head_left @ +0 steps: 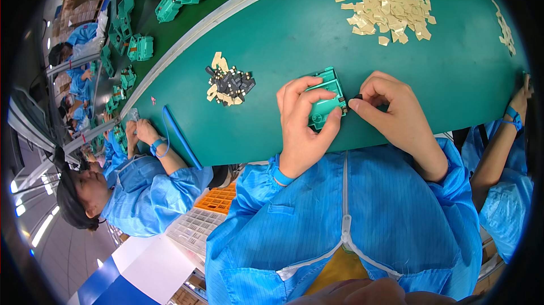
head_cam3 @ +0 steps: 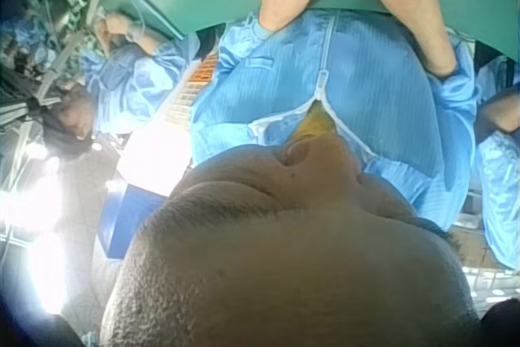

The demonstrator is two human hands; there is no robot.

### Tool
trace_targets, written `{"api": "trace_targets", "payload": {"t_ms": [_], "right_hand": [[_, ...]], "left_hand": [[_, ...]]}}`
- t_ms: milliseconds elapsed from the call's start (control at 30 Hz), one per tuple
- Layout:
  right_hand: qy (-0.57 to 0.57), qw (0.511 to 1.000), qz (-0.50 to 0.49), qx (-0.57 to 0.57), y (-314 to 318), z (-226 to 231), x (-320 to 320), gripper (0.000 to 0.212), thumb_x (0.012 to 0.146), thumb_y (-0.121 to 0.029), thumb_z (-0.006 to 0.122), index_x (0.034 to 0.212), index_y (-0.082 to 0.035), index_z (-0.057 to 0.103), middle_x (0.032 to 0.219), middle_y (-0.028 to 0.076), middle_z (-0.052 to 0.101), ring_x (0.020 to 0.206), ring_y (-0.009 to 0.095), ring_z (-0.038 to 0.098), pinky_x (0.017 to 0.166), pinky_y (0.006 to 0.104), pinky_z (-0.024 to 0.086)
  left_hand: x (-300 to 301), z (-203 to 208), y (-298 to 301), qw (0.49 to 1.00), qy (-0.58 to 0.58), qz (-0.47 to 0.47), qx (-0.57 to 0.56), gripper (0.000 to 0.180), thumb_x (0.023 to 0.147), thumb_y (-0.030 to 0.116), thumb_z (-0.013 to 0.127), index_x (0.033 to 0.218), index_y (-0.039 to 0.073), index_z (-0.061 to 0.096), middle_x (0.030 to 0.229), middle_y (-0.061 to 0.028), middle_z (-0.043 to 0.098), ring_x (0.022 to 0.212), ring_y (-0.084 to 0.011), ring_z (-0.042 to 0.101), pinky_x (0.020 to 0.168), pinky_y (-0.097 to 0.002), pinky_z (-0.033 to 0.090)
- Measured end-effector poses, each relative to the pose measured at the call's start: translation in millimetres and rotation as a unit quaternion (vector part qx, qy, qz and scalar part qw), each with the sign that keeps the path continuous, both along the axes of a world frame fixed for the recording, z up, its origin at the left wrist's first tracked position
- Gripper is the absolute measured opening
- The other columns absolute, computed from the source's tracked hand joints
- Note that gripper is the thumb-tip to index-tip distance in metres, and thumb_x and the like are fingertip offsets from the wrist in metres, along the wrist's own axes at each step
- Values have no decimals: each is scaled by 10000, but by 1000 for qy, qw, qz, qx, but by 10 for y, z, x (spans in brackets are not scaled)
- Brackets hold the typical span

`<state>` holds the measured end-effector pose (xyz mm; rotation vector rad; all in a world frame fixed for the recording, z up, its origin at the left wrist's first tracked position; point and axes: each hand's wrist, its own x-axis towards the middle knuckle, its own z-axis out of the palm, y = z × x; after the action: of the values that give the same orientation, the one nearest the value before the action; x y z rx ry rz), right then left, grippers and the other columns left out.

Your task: The person assembles small black, beige, and internal components into green plastic housings by hand on an assembly line.

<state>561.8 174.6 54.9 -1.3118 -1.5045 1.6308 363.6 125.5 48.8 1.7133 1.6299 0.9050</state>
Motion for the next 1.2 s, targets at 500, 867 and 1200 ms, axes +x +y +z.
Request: {"api": "trace_targets", "payload": {"t_ms": [500, 867, 1200], "right_hand": [[-56, 997, 9, 42, -5, 38, -18, 188, 865, -79, 761, 826, 39, 621, 776, 101, 587, 622, 185, 600, 579, 319, 475], [155, 977, -15, -144, -80, 92, -70, 153, 910, -79, 754, 853, 36, 671, 893, 14, 633, 791, 65, 627, 678, 223, 495], [94, 995, -7, -34, -204, 329, -185, 153, 894, -26, 741, 821, 42, 626, 980, 58, 600, 807, 92, 643, 707, 231, 529]], "left_hand": [[-22, 72, 14, 996, 61, -50, 32, 466, 720, 105, 847, 1127, 107, 620, 1308, -113, 554, 1226, -326, 464, 1037, -450, 393], [-202, 15, -70, 995, -80, -63, 9, 586, 715, 91, 883, 1197, 86, 549, 1370, -153, 505, 1325, -329, 469, 1086, -454, 411], [-317, 61, -147, 984, -123, -118, 41, 593, 754, 71, 848, 1241, 82, 511, 1503, -190, 437, 1470, -372, 318, 1181, -520, 292]]}}
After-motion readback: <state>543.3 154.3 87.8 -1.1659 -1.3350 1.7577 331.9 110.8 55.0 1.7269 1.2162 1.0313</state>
